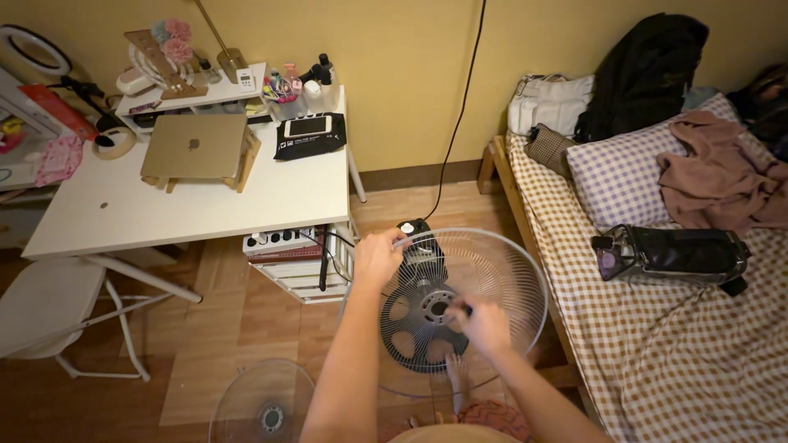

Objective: The person disassembles a standing electric fan by removing the front grille, fan blades, and rear grille, then reassembles the components in reverse order. The process is performed by hand without tools, and the fan is returned to its original assembled state.

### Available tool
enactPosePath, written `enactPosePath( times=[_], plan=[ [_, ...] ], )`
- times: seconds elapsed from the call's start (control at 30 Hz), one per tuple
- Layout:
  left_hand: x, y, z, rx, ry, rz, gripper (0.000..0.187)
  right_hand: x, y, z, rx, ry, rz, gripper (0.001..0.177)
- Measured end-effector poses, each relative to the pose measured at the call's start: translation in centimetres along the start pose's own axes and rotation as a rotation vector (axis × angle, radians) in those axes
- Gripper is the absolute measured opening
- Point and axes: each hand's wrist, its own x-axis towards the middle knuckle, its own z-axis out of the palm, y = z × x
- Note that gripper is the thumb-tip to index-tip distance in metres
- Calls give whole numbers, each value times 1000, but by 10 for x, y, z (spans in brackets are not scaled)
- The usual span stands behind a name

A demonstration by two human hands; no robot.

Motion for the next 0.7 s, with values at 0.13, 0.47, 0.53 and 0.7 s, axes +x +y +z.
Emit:
enactPosePath(
  times=[0.13, 0.47, 0.53, 0.7],
  plan=[
    [9, 4, -1, 1, 20, -14, 9, 5, 25, 43, 146, -36, 103, 26],
    [-3, 7, -13, 101, -24, 72, 12, 39, 56, 119, 987, -510, 870, 46],
    [-11, 10, -15, 123, -33, 118, 12, 41, 58, 126, 1050, -518, 934, 43],
    [-25, 11, -24, -21, 62, 265, 14, 38, 55, 131, 1139, -558, 1127, 45]
  ],
)
